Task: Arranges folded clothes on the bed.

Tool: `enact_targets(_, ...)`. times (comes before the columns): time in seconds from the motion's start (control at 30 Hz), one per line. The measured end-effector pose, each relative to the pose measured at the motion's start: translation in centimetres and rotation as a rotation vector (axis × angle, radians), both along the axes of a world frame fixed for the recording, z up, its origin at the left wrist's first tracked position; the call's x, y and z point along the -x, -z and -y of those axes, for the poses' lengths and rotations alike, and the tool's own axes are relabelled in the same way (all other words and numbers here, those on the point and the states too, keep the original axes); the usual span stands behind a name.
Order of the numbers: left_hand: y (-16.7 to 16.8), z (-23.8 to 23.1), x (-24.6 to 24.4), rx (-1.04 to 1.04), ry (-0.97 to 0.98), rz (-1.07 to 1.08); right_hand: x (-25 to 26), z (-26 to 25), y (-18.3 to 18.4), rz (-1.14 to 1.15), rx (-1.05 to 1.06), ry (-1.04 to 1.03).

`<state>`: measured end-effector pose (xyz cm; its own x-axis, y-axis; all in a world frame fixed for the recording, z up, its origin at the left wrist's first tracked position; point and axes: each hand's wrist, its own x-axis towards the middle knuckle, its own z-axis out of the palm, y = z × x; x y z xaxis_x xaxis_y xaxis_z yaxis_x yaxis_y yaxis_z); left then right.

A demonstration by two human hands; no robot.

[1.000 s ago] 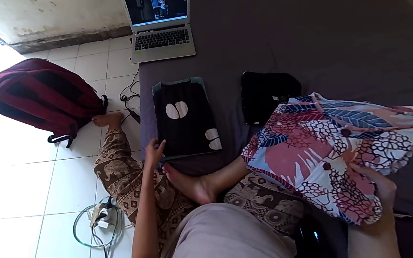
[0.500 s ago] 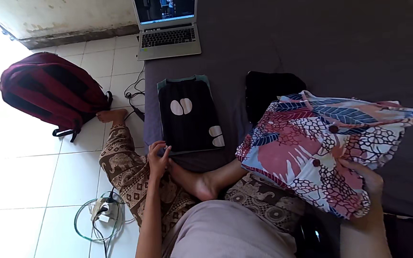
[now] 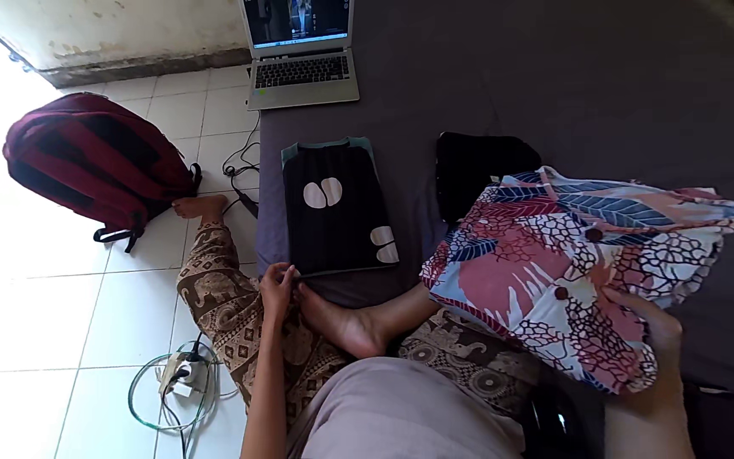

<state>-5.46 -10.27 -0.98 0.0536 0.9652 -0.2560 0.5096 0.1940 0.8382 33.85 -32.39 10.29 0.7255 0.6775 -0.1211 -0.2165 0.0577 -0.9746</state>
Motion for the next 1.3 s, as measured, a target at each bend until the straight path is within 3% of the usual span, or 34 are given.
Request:
enact_targets(0.1, -0.3, -0.2, -0.1, 0.048, -0.013, 0.029, 0.8, -0.9, -1.3, 0.006, 0.06, 0.061)
enact_targets(0.2, -0.5, -0.2, 0.1, 0.073, -0.042, 0.042, -0.5, 0.1, 0.2, 0.015, 0.046, 0.016)
enact_targets(0.3, -0.2, 0.7, -0.6, -0.281, 0.008, -0.116, -0.3, 0.0, 0.2, -0.006, 0.065, 0.051)
enact_targets(0.4, -1.0, 0.9, -3.4, -0.567, 0.338, -0.242, 1.1, -0.9, -1.6, -0.032, 0.052, 0.059)
enact_targets(0.5, -1.0, 1.0, -8.3, -0.585, 0.69, -0.258, 1.4, -1.0, -1.8, -0.067, 0.004, 0.034)
enact_targets(0.63, 1.3, -0.4, -12.2, -0.591, 0.864, -0.339, 1.9, -0.7, -2.2, -0.072, -0.003, 0.04)
enact_targets(0.87, 1.0, 0.1, -13.7, -0.662, 0.722, -0.39, 1.0, -0.3, -2.2, -0.052, 0.017, 0.117)
enact_targets(1.0, 2.7, 1.0, -13.6, -0.703, 0.744, -0.482, 0.4, 0.2, -1.1, -0.091, -0.04, 0.023)
enact_targets(1.3, 1.6, 0.9, -15.3, -0.649, 0.803, -0.426, 1.4, -0.3, -1.0, -0.123, -0.003, 0.063)
